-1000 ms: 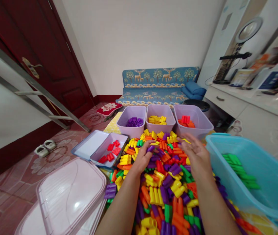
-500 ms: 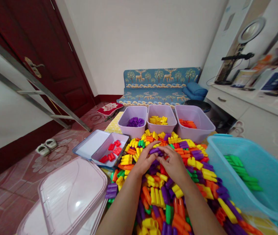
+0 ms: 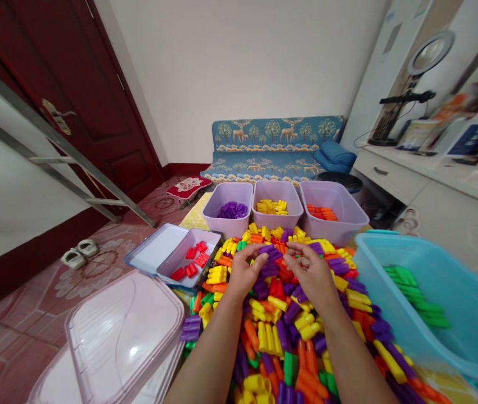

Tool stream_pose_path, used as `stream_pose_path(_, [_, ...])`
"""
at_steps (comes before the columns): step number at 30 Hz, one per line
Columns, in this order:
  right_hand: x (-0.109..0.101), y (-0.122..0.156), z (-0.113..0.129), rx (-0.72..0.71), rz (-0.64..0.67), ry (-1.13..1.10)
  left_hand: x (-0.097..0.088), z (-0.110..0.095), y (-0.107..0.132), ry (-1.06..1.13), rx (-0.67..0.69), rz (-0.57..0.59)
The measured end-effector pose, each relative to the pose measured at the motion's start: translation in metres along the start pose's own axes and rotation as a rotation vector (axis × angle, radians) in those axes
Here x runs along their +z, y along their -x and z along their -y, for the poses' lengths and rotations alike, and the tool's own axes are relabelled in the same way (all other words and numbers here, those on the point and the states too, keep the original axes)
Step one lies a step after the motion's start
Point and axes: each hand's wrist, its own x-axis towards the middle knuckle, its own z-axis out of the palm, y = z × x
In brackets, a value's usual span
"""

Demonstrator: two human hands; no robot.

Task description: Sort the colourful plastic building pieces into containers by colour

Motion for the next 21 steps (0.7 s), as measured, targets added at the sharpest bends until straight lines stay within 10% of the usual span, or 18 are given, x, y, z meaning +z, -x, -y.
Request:
stream_pose_path(10, [0.003, 0.0, -0.009, 0.012, 0.037, 0.019, -0.017, -0.01, -0.03, 0.282, -0.117, -0.198])
stream_pose_path(15, [0.004, 0.0, -0.01, 0.006, 0.038, 0.01, -0.029, -0.021, -0.076, 0.353, -0.016, -0.476])
stream_pose_path(21, [0.004, 0.0, -0.008, 0.013, 0.024, 0.025, -0.026, -0.024, -0.092, 0.164, 0.052, -0.289])
